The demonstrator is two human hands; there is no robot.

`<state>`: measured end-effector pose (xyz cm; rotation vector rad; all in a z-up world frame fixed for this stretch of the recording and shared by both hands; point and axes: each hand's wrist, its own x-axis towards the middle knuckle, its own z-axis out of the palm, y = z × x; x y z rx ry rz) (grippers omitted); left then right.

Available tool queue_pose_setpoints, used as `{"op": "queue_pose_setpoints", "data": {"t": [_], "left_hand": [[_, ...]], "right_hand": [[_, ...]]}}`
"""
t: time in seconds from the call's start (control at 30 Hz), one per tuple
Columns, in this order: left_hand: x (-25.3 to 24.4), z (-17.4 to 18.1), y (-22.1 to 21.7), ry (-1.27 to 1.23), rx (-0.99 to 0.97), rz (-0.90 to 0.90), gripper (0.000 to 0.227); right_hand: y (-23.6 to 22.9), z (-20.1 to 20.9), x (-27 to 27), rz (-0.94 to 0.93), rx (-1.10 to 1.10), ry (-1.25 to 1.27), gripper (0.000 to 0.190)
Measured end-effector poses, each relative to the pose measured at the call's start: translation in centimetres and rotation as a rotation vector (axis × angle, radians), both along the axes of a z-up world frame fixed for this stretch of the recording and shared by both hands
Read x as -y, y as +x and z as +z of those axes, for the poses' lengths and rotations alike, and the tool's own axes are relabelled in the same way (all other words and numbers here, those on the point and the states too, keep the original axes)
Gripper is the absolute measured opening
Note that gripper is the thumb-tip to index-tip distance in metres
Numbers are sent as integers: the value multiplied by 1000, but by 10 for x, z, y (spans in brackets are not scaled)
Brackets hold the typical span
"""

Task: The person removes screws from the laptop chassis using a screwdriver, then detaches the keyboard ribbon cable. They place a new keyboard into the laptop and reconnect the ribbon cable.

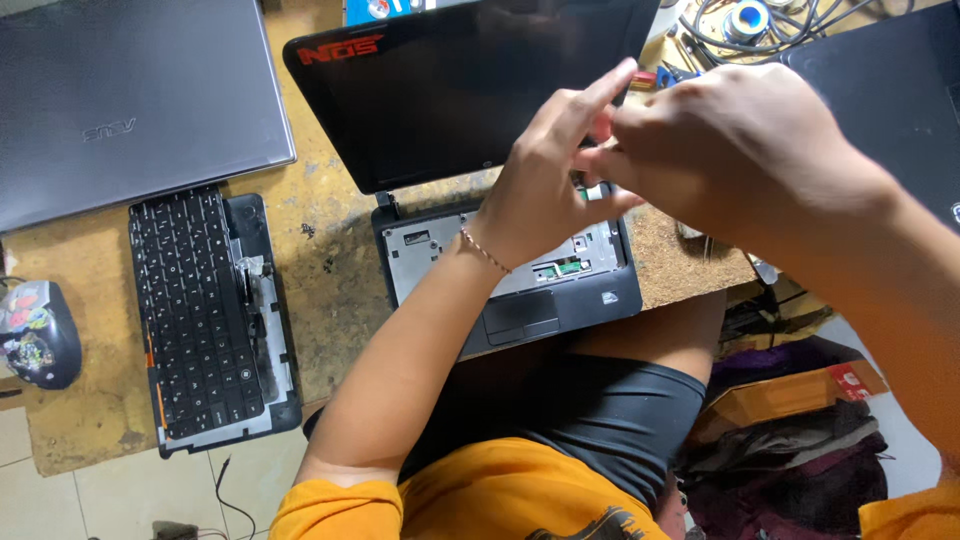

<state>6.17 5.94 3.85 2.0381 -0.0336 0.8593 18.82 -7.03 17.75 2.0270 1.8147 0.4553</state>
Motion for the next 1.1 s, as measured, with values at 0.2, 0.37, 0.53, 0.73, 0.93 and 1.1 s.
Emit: {"op": "queue_pose_setpoints", "data": {"t": [0.2,0.37,0.53,0.73,0.93,1.1], "left_hand": [[4,20,-16,-195,-144,-35,90],[5,7,-2,-121,-36,-26,97],[6,15,-9,-139,-116,-5,90],[4,12,3,-31,-58,51,88],[4,6,0,-160,-160,-55,84],[6,12,-3,-171,-137,91,77]], "right_hand": [[-4,26,0,-87,-363,-114,25],[1,4,2,-9,-10,17,49],[4,21,2,-81,-292,-127,38],[5,3,-3,-97,-28,-43,72],[4,12,-1,12,-312,-63,23],[9,-2,2,9,25,62,57]]}}
